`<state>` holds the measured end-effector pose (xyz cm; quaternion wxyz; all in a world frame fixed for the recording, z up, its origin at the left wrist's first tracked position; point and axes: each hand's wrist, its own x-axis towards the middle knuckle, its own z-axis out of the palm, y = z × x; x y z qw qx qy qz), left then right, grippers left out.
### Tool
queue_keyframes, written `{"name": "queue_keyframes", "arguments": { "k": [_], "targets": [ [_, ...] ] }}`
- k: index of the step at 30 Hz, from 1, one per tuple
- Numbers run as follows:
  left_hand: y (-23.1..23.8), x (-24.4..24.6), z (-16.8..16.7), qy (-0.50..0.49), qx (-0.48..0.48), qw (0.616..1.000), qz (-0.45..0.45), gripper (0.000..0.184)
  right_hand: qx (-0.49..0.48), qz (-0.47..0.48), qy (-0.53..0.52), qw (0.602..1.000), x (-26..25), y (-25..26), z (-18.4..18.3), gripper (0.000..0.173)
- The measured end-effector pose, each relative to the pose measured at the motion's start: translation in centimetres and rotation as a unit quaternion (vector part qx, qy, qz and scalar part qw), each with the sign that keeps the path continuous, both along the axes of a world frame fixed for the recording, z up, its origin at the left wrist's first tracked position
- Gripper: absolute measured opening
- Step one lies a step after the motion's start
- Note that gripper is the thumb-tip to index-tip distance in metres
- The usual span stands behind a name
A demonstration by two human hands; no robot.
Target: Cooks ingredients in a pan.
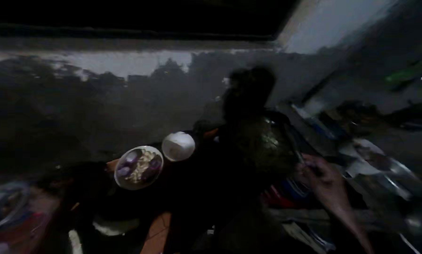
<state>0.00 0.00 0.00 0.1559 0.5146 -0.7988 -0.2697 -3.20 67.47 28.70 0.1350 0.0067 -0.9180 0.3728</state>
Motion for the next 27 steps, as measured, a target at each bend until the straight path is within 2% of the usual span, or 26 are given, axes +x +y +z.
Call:
{"name": "queue_keyframes", "arguments": {
  "k": [2, 4, 7, 9, 10, 11, 12, 15, 17, 19, 21, 25, 27],
  "targets": [
    [-1.1, 0.9, -0.6, 0.104, -0.056, 0.992, -0.036, 0.097, 0.101, -0.036, -0.050, 0.993, 1.2, 3.8, 1.9, 0.028],
    [0.2, 1.1, 1.9, 0.145, -0.115, 0.982, -0.023, 0.099, 0.171, -0.053, -0.100, 0.979, 2.1, 7.1, 3.0, 0.029],
    [1.9, 2.5, 4.5, 0.234, -0.157, 0.956, -0.086, 0.104, 0.235, -0.050, -0.175, 0.955, 2.4, 11.1, 4.5, 0.031],
    [7.8, 2.9, 10.9, 0.269, -0.025, 0.961, -0.057, 0.097, 0.269, -0.027, -0.219, 0.937, 1.8, 13.3, 5.4, 0.029],
    [11.2, 3.1, 14.0, 0.284, 0.023, 0.958, -0.036, 0.089, 0.288, -0.016, -0.235, 0.928, 1.4, 14.2, 5.7, 0.030],
    [13.7, 3.6, 15.6, 0.292, 0.040, 0.955, -0.034, 0.086, 0.308, -0.001, -0.236, 0.922, 0.9, 15.2, 5.7, 0.030],
    [15.2, 4.4, 15.8, 0.297, 0.045, 0.953, -0.050, 0.086, 0.325, 0.017, -0.236, 0.916, 0.1, 16.1, 5.4, 0.031],
    [18.7, 7.2, 13.2, 0.311, 0.013, 0.944, -0.107, 0.095, 0.364, 0.069, -0.239, 0.898, -2.6, 17.1, 3.7, 0.027],
    [23.5, 8.4, 12.8, 0.332, -0.005, 0.936, -0.121, 0.102, 0.378, 0.095, -0.328, 0.860, -4.9, 16.4, 3.3, 0.030],
    [29.6, 9.1, 13.0, 0.333, -0.007, 0.933, -0.136, 0.104, 0.354, 0.173, -0.213, 0.894, -7.3, 18.8, -0.8, 0.022],
    [36.2, 9.2, 14.2, 0.319, 0.024, 0.938, -0.134, 0.105, 0.346, 0.219, -0.177, 0.895, -9.2, 19.3, -2.8, 0.027],
    [45.9, 8.3, 13.8, 0.338, 0.105, 0.920, -0.168, 0.103, 0.344, 0.242, -0.185, 0.888, -11.7, 19.3, -3.0, 0.036],
    [49.3, 7.8, 13.5, 0.332, 0.125, 0.910, -0.214, 0.102, 0.352, 0.278, -0.097, 0.888, -13.0, 21.1, -3.4, 0.032]
  ]
}}
